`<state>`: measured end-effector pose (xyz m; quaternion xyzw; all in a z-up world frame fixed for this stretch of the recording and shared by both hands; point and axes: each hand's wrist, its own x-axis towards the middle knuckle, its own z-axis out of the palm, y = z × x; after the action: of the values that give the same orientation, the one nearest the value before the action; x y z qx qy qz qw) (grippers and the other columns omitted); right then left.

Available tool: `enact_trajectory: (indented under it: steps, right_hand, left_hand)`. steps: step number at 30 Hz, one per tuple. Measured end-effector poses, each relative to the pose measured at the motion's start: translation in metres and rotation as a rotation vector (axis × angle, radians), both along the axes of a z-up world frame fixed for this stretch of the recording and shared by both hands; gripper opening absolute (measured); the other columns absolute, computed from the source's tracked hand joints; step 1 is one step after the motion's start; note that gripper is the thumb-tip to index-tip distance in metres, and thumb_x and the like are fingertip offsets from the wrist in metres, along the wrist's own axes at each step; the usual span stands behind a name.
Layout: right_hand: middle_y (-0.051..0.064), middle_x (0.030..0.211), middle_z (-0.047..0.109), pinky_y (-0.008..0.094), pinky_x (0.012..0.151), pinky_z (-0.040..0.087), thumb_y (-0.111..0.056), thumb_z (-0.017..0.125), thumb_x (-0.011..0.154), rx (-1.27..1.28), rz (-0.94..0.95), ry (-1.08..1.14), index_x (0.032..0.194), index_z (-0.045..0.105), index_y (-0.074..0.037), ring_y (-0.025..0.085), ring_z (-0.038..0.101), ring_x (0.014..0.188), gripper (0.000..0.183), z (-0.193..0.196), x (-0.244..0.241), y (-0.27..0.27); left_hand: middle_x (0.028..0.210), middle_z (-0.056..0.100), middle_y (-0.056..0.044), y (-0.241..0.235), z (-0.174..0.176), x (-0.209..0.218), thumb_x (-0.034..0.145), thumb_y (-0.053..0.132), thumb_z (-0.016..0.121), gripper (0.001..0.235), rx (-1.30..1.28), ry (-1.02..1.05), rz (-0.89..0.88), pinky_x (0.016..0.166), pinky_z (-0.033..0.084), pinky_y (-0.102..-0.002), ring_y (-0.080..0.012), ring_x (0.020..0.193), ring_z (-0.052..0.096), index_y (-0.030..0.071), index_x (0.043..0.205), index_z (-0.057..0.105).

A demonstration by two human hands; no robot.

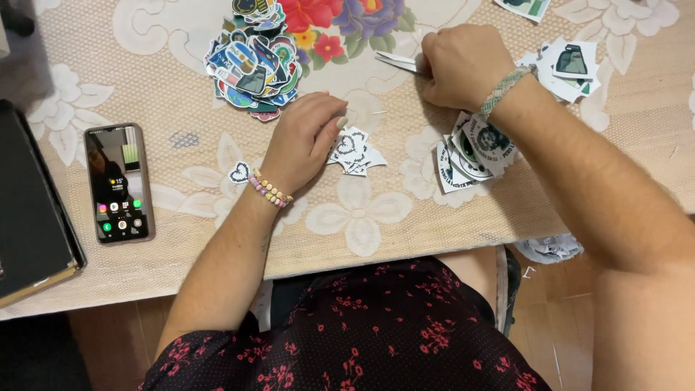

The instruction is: The person sits at a table and sorts through a pile of colorful stickers. They then use a pair of scissors to carefully cut out a rectangular sticker featuring a cat, followed by a heart-shaped sticker, placing the finished pieces on the table.

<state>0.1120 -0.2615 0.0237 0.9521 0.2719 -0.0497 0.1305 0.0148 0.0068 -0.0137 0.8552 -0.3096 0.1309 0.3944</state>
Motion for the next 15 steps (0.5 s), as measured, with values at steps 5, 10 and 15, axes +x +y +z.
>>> enact_trajectory:
  steps: [5,10,15]
  right_hand:
    - [0.001,0.077,0.056,0.025,0.051,0.045,-0.018,0.057,0.1,0.33,-0.158,0.088,0.101,0.065,-0.01,0.014,0.051,0.063,0.012,0.039,-0.006,-0.021]
    - [0.012,0.095,0.061,0.031,0.082,0.053,0.016,0.047,0.105,1.031,-0.187,0.181,0.094,0.056,0.0,0.02,0.065,0.095,0.021,0.049,-0.049,-0.103]
    - [-0.004,0.08,0.046,0.014,0.05,0.032,0.005,0.045,0.105,1.302,-0.666,0.371,0.119,0.058,-0.006,0.003,0.036,0.06,0.022,0.028,-0.117,-0.128]
  left_hand:
    - [0.104,0.07,-0.016,-0.001,0.002,0.0,0.107,0.018,0.048,0.027,-0.021,-0.018,0.001,0.097,0.048,-0.048,-0.0348,0.101,0.064,-0.003,0.11,0.065]
    - [0.106,0.07,-0.018,-0.009,0.014,-0.01,0.101,0.01,0.064,0.018,-0.076,-0.151,0.012,0.094,0.052,-0.048,-0.0356,0.102,0.065,-0.005,0.11,0.069]
    - [0.121,0.063,-0.012,-0.062,0.048,-0.067,0.097,0.012,0.062,0.027,-0.758,0.787,-0.008,0.044,0.043,-0.014,-0.0064,0.07,0.052,0.002,0.122,0.059]
